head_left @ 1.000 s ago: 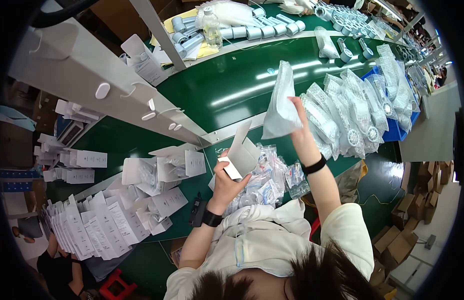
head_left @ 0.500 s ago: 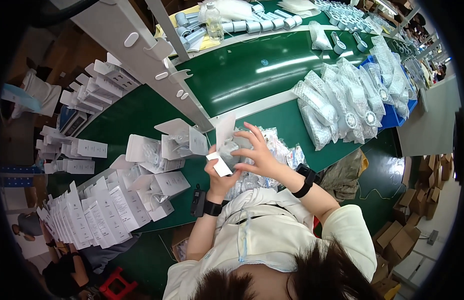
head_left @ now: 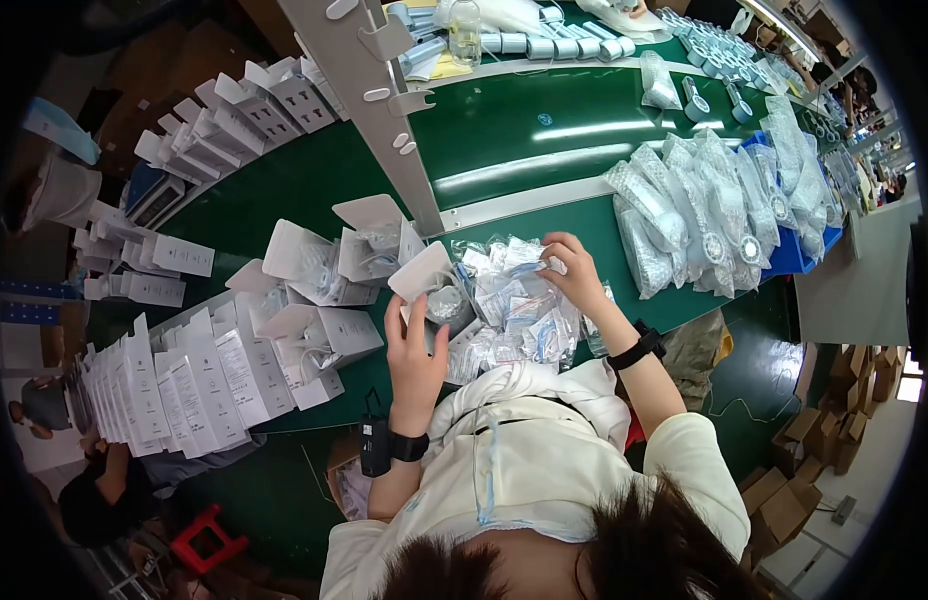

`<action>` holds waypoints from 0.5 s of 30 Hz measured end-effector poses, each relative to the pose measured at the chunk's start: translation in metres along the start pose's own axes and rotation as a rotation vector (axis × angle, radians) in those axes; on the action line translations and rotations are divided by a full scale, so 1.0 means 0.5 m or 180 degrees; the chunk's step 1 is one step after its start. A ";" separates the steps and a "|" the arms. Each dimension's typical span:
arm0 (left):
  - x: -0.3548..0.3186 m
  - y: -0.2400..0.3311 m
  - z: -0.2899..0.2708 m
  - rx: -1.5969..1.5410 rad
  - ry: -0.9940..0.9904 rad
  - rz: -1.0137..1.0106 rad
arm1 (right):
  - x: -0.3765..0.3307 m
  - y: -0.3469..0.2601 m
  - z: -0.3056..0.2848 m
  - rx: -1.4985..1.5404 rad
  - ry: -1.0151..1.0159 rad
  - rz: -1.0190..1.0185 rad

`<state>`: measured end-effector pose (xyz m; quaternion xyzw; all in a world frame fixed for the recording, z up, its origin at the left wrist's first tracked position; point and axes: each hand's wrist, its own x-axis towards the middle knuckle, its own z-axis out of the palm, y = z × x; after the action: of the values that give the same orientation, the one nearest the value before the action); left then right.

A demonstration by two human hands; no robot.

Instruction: The person packages items by hand, picking up a box and placing a wrapped device and a small plastic bag inside before setting it on the table. This process is repeated for several boxes, occasionally moving items to organize the workspace.

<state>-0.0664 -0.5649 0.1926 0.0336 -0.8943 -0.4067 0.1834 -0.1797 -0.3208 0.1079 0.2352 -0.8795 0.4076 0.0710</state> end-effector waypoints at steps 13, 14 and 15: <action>0.060 -0.018 -0.019 -0.0050 -0.0127 -0.0481 | 0.117 -0.246 -0.131 0.0854 0.0121 -0.0445; 0.062 -0.019 -0.019 -0.0098 -0.0132 -0.0467 | 0.127 -0.251 -0.132 0.0286 -0.0221 -0.0617; 0.062 -0.020 -0.019 -0.0097 -0.0124 -0.0464 | 0.128 -0.244 -0.129 0.0286 -0.0221 -0.0626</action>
<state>-0.0928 -0.5848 0.2001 0.0879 -0.8866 -0.4332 0.1363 -0.1828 -0.3634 0.2541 0.3372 -0.8350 0.4292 0.0696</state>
